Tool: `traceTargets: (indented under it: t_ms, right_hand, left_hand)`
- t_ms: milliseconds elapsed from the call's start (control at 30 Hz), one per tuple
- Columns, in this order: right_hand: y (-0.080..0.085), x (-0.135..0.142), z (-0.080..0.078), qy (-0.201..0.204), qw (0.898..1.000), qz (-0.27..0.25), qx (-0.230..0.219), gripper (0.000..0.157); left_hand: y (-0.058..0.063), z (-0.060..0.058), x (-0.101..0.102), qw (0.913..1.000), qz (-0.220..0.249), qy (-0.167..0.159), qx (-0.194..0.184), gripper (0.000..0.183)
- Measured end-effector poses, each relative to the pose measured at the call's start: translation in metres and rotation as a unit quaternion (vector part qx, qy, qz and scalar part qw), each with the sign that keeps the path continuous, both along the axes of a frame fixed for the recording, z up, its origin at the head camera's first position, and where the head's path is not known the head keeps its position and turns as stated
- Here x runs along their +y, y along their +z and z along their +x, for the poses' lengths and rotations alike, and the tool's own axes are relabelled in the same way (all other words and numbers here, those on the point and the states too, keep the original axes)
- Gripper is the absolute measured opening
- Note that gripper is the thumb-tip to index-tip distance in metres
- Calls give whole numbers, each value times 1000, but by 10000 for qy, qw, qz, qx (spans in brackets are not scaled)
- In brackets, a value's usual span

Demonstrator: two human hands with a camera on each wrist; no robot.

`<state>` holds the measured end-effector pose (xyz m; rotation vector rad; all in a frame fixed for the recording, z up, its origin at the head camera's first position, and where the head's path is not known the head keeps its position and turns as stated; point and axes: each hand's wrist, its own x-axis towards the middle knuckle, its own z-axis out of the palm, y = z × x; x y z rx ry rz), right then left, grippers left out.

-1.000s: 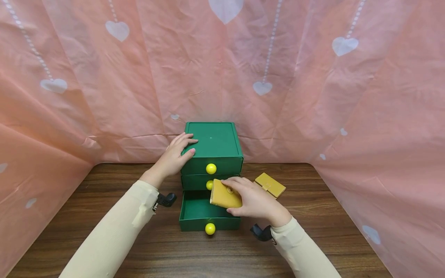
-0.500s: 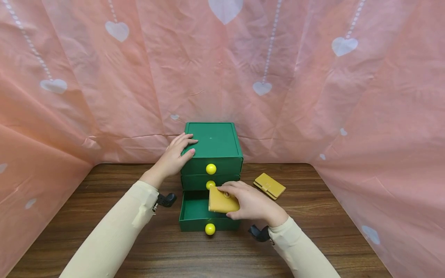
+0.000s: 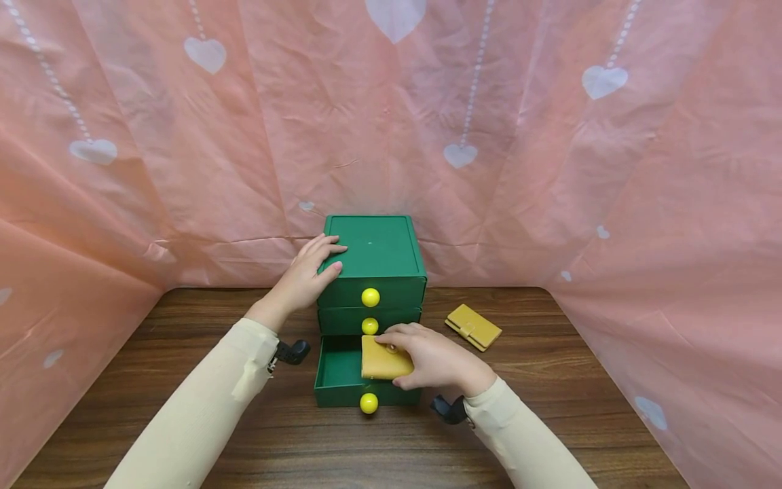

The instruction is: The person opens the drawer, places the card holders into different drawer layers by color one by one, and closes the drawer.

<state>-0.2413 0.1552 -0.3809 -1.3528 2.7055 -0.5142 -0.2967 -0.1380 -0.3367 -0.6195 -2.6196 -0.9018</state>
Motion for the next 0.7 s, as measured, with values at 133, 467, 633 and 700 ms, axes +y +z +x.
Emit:
traceTargets:
  t_ms: [133, 467, 633, 700]
  right_hand:
    - [-1, -2, -2, -2, 10000, 82, -35, 66]
    - [-4, -6, -6, 170, 9997, 151, -74, 65]
    - [-6, -9, -8, 320, 9995, 33, -72, 61]
    - [-8, -10, -8, 426, 9990, -105, -17, 55]
  left_hand:
    - [1, 1, 0, 10000, -1, 1, -31, 47]
    - [-1, 0, 0, 10000, -47, 18, -38, 47]
    - [-1, 0, 0, 10000, 3, 2, -20, 47]
    - [-1, -1, 0, 10000, 15, -1, -3, 47]
